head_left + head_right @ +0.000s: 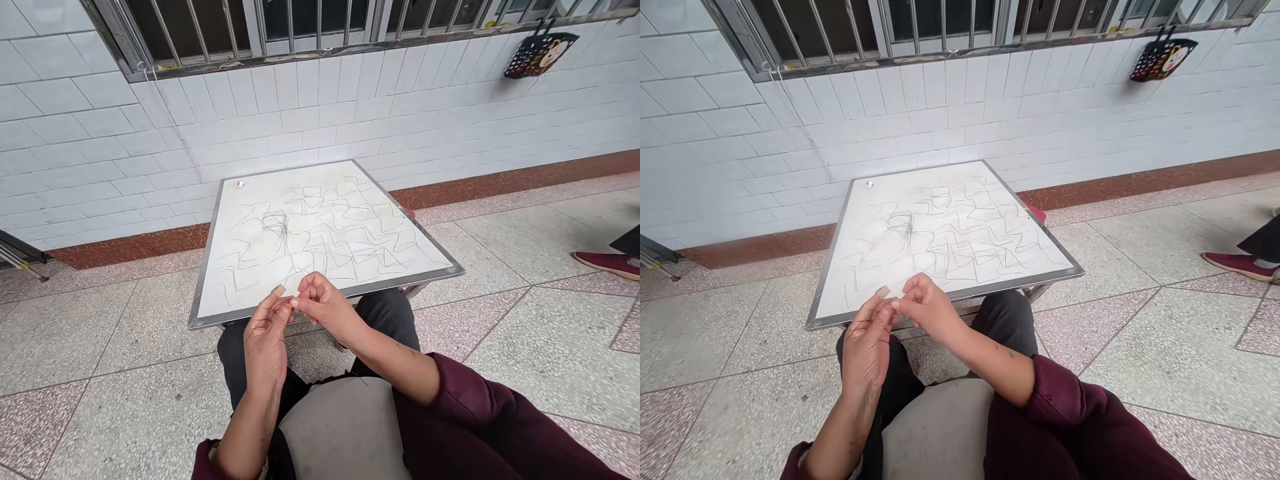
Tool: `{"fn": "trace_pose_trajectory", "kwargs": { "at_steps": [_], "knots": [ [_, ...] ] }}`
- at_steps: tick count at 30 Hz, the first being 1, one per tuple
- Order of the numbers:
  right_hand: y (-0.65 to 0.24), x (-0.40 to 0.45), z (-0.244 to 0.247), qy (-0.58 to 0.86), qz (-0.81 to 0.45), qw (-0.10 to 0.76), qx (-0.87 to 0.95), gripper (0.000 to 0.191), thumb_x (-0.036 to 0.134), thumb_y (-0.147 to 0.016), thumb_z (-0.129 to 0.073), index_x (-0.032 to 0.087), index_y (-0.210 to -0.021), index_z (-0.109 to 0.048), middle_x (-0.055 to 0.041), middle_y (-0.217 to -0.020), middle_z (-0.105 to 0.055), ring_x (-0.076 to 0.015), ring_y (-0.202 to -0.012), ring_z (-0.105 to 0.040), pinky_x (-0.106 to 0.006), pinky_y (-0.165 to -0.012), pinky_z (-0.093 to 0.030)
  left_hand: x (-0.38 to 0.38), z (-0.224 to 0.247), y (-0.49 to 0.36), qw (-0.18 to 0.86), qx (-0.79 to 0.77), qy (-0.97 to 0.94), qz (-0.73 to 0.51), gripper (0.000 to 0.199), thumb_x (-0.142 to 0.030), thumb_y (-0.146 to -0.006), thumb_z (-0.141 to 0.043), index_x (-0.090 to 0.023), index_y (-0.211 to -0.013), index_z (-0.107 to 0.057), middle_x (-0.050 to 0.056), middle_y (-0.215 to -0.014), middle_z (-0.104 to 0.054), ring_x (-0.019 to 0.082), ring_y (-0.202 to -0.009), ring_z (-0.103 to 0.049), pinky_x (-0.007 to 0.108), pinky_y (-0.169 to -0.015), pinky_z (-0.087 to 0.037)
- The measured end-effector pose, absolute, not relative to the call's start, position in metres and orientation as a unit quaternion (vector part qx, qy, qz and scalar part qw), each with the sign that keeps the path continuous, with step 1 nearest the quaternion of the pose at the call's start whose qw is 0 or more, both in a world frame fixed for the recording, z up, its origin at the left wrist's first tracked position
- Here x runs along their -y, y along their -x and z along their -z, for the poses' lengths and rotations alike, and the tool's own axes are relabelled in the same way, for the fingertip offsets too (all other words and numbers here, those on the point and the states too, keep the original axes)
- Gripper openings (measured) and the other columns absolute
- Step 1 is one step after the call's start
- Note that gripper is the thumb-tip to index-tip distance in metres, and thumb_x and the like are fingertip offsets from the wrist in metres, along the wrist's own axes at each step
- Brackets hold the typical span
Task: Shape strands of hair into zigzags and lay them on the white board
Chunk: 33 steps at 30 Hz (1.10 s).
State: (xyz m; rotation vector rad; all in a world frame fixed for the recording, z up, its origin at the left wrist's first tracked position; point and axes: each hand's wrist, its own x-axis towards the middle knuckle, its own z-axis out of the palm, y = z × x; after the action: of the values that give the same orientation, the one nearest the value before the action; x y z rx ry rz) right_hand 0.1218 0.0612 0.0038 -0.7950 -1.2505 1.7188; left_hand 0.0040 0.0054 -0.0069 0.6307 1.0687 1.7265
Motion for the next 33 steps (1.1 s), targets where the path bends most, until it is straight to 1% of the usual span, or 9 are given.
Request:
{"fn": "trace_pose_trajectory", "kwargs": {
  "at_steps": [5,9,14,19,21,23,27,30,33],
  "knots": [
    [-0.12,-0.06,0.0,0.317,-0.71,0.394,0.491,0.041,0.041,-0.067,-0.08,0.021,-0.086,-0.05,0.0064,-0.066,-0.059,-0.0085,-0.055,-0.05,-0.018,-0.045,-0.032,-0.008,0.009,-0.004,0.456,-0.443,-0.23,-0.737,0.025,-0.03,-0.068,-0.084,-0.018,-0.089,-0.078,0.007,-0.088,-0.076,0.016,-0.082,-0.068,0.026,-0.07,-0.05],
    [-0.123,-0.056,0.002,0.293,-0.73,0.329,0.523,0.034,0.042,-0.072,-0.077,0.019,-0.088,-0.057,0.0022,-0.075,-0.064,-0.0086,-0.061,-0.052,-0.018,-0.047,-0.033,-0.009,0.005,-0.001,0.439,-0.452,-0.202,-0.75,0.029,-0.029,-0.066,-0.086,-0.016,-0.091,-0.078,0.006,-0.086,-0.076,0.013,-0.075,-0.067,0.024,-0.07,-0.051],
    [-0.129,-0.05,0.0,0.277,-0.759,0.257,0.53,0.03,0.045,-0.079,-0.072,0.018,-0.086,-0.062,0.0016,-0.071,-0.064,-0.0075,-0.056,-0.047,-0.019,-0.047,-0.032,-0.009,-0.003,0.007,0.414,-0.463,-0.166,-0.766,0.033,-0.029,-0.065,-0.087,-0.016,-0.093,-0.077,0.006,-0.088,-0.075,0.01,-0.074,-0.065,0.021,-0.069,-0.051],
    [-0.128,-0.05,-0.001,0.282,-0.772,0.26,0.508,0.032,0.047,-0.077,-0.073,0.017,-0.078,-0.061,0.0012,-0.069,-0.064,-0.0069,-0.054,-0.045,-0.019,-0.045,-0.031,-0.008,-0.001,0.009,0.442,-0.471,-0.197,-0.738,0.042,-0.03,-0.066,-0.086,-0.019,-0.105,-0.075,0.005,-0.095,-0.074,0.011,-0.077,-0.064,0.023,-0.073,-0.05],
    [-0.126,-0.051,0.0,0.286,-0.771,0.272,0.5,0.033,0.048,-0.076,-0.074,0.017,-0.077,-0.061,0.0009,-0.069,-0.064,-0.0072,-0.055,-0.045,-0.018,-0.045,-0.031,-0.007,0.001,0.007,0.476,-0.475,-0.227,-0.704,0.044,-0.031,-0.066,-0.086,-0.019,-0.107,-0.075,0.004,-0.09,-0.073,0.012,-0.077,-0.064,0.025,-0.073,-0.05],
    [-0.126,-0.052,0.002,0.284,-0.77,0.278,0.499,0.033,0.048,-0.076,-0.074,0.017,-0.077,-0.061,0.0008,-0.069,-0.063,-0.0075,-0.055,-0.046,-0.018,-0.045,-0.031,-0.006,0.003,0.006,0.491,-0.482,-0.243,-0.684,0.041,-0.03,-0.064,-0.086,-0.018,-0.102,-0.076,0.002,-0.082,-0.071,0.013,-0.075,-0.063,0.026,-0.073,-0.049],
    [-0.128,-0.05,0.006,0.278,-0.751,0.26,0.54,0.031,0.048,-0.079,-0.071,0.018,-0.081,-0.061,0.0012,-0.07,-0.064,-0.0077,-0.055,-0.046,-0.019,-0.046,-0.032,-0.005,0.003,0.007,0.457,-0.501,-0.24,-0.695,0.038,-0.028,-0.062,-0.086,-0.018,-0.097,-0.077,-0.001,-0.073,-0.066,0.011,-0.068,-0.059,0.025,-0.066,-0.049],
    [-0.131,-0.047,0.007,0.305,-0.683,0.255,0.612,0.027,0.046,-0.084,-0.066,0.019,-0.086,-0.063,0.0024,-0.069,-0.064,-0.0072,-0.053,-0.044,-0.019,-0.048,-0.034,-0.006,0.002,0.01,0.428,-0.51,-0.239,-0.707,0.039,-0.027,-0.062,-0.086,-0.017,-0.099,-0.077,-0.002,-0.07,-0.062,0.011,-0.068,-0.058,0.022,-0.061,-0.047],
    [-0.133,-0.045,0.007,0.308,-0.658,0.268,0.632,0.026,0.045,-0.087,-0.062,0.019,-0.088,-0.065,0.0027,-0.068,-0.062,-0.0069,-0.051,-0.044,-0.019,-0.048,-0.035,-0.005,0.001,0.009,0.438,-0.508,-0.242,-0.701,0.038,-0.028,-0.064,-0.085,-0.018,-0.099,-0.077,-0.002,-0.069,-0.062,0.011,-0.067,-0.058,0.023,-0.062,-0.047]
  ]
}}
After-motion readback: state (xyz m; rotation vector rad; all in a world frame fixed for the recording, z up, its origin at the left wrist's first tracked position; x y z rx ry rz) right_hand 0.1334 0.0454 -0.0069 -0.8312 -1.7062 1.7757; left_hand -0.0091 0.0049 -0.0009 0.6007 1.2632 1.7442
